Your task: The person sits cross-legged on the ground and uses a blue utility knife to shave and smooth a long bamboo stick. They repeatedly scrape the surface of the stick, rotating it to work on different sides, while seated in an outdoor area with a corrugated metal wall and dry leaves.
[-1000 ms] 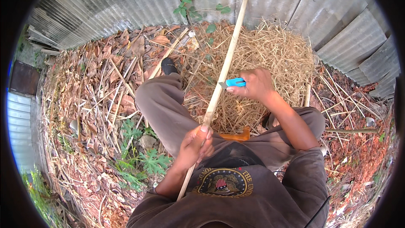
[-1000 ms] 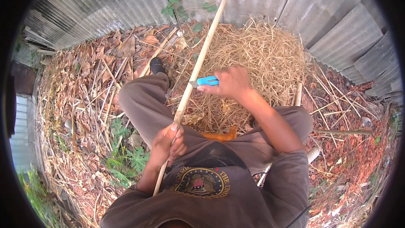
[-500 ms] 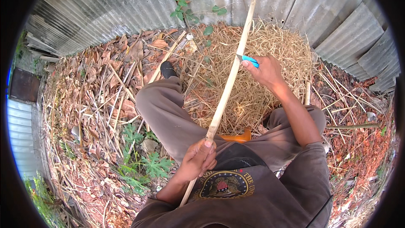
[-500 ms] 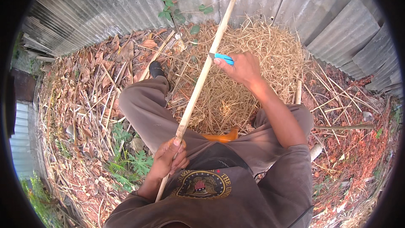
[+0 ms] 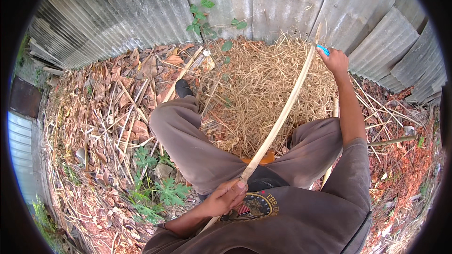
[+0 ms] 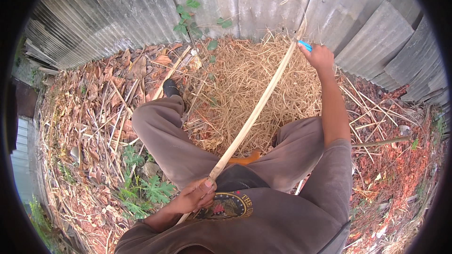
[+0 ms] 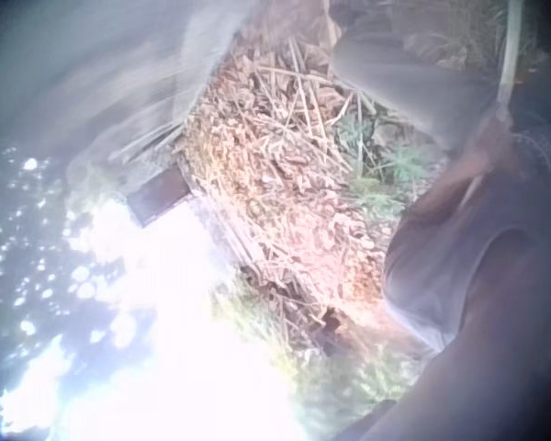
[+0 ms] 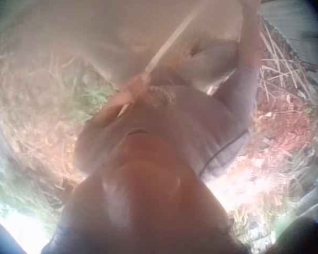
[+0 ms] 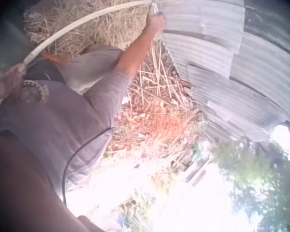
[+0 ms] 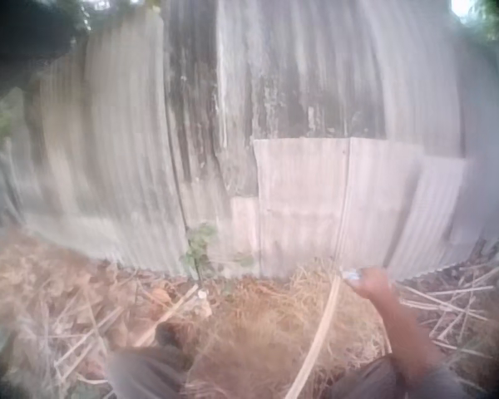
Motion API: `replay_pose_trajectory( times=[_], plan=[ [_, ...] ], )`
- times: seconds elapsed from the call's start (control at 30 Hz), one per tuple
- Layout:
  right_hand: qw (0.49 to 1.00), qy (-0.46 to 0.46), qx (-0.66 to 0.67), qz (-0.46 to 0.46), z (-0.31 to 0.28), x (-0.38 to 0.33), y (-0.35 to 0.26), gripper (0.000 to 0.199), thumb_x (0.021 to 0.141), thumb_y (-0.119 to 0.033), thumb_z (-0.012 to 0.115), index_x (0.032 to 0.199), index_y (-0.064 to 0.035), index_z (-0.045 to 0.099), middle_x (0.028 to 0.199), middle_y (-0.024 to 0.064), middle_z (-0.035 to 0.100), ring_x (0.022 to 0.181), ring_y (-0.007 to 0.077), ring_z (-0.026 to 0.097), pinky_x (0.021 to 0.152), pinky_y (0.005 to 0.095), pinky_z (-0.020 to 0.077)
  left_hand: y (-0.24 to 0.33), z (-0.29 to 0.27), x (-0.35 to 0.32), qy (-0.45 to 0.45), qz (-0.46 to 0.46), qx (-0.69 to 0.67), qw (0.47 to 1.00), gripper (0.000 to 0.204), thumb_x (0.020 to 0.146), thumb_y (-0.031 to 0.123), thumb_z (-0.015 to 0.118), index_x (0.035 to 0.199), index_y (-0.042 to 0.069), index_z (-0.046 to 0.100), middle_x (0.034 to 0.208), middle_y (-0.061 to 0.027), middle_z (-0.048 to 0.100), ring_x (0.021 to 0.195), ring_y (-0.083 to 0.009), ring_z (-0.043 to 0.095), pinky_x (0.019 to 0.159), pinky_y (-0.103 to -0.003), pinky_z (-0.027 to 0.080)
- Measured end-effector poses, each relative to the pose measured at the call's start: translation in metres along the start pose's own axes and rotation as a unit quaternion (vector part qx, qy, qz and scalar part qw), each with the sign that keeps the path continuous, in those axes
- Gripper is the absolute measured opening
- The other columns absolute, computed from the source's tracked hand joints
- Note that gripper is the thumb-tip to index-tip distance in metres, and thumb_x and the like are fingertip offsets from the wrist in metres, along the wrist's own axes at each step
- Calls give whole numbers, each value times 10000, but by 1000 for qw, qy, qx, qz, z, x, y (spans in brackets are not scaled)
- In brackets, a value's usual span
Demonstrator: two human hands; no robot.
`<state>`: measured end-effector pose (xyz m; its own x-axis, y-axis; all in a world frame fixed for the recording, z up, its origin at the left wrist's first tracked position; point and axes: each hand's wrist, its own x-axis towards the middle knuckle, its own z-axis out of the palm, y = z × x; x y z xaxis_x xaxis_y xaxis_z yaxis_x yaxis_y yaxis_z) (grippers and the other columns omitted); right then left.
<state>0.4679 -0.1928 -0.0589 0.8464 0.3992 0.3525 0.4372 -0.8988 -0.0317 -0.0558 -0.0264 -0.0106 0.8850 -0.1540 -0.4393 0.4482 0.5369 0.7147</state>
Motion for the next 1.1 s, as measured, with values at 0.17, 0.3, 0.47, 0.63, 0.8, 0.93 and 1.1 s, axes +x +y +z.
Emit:
replay_pose_trajectory(
  times=[0.17, 0.3, 0.47, 0.63, 0.8, 0.93, 1.1],
  plan=[
    [962, -106, -105, 229, 36, -21, 93, 836, 831, -780, 357, 951, -34, 715, 918, 218, 697, 895, 353, 688, 763, 467, 535, -1, -8, -54, 48, -30, 150, 987, 351, 1057, 299, 296, 832, 67, 432, 538, 13, 377, 403, -88, 317, 442, -235, 283],
    [952, -179, -73, 238, 24, -51, 90, 895, 818, -802, 339, 1018, -4, 693, 1074, 258, 658, 1052, 380, 632, 884, 481, 484, -10, -24, -45, 128, 4, 98, 987, 356, 1053, 315, 312, 820, 74, 431, 505, 8, 362, 381, -93, 311, 422, -238, 279],
    [981, -176, 77, 26, -45, -45, -47, 834, 804, -809, 380, 691, -38, 677, 660, 185, 642, 704, 362, 662, 657, 472, 504, 16, -34, 14, 129, 56, -18, 990, 333, 1049, 327, 340, 849, 77, 432, 489, 3, 347, 351, -87, 273, 391, -234, 272],
    [916, -135, 266, -268, -80, -135, -163, 666, 797, -692, 571, 582, -62, 600, 460, 102, 520, 440, 292, 568, 462, 419, 447, 33, -30, 35, 109, 122, 11, 986, 345, 1048, 330, 348, 842, 69, 436, 489, 10, 347, 354, -79, 282, 371, -223, 273],
    [889, -90, 268, -360, -89, -168, -188, 690, 756, -748, 565, 564, -86, 598, 441, 77, 522, 402, 262, 568, 418, 380, 443, 39, -29, 42, 144, 149, 94, 974, 398, 1046, 349, 351, 783, 66, 444, 492, 22, 369, 363, -61, 319, 364, -213, 282],
    [870, -95, 301, -380, -81, -190, -198, 701, 748, -769, 550, 555, -96, 599, 431, 70, 522, 386, 249, 564, 401, 364, 438, 37, -28, 40, 183, 136, 128, 965, 392, 1044, 348, 362, 778, 71, 442, 502, 28, 373, 379, -50, 320, 381, -215, 283],
    [931, -79, 234, -270, -73, -155, -190, 707, 756, -770, 533, 543, -100, 603, 423, 74, 516, 380, 245, 553, 392, 374, 423, 28, -29, 40, 181, 165, 151, 958, 362, 1038, 349, 384, 819, 66, 442, 501, 20, 351, 377, -64, 295, 409, -213, 285]
  ],
)
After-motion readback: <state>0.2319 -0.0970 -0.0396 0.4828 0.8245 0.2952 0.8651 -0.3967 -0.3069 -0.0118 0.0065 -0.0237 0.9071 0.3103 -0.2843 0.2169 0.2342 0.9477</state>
